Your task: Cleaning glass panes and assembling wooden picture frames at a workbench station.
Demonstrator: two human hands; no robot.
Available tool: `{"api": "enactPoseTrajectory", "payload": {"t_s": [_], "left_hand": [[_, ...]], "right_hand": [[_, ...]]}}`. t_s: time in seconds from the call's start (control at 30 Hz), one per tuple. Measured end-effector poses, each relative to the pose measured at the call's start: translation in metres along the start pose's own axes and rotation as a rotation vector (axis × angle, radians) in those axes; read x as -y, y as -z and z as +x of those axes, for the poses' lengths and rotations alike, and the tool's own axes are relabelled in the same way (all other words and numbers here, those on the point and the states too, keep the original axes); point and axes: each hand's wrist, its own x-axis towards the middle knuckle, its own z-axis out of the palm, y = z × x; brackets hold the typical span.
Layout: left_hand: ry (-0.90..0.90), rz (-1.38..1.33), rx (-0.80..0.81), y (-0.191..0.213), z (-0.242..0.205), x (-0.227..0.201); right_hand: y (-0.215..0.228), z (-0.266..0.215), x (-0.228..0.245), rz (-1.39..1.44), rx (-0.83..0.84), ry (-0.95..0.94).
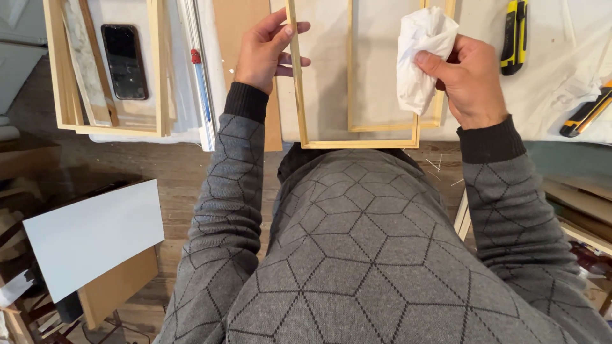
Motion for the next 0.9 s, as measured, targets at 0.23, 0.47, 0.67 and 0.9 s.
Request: {"api": "enactPoseTrajectory", "payload": {"t_s": [0.23, 0.47, 0.67, 0.9], "left_hand": [[0.021, 0.046, -0.058, -0.007, -0.002, 0.019], [0.069, 0.026, -0.135, -0.005, -0.005, 0.028], [0.03, 0.014, -0.108, -0.003, -0.017, 0.02], [0.058, 0.009, -0.112, -0.012, 0.005, 0.061]], "right_hand": [[-0.006, -0.007, 0.001, -0.054, -0.006, 0.003], [-0.02, -0.01, 0.007, -0.169, -0.043, 0.013], [-0.006, -0.01, -0.025, -0.229, -0.138, -0.042], [-0.037, -0.02, 0.01, -0.09, -0.047, 0.023]]}}
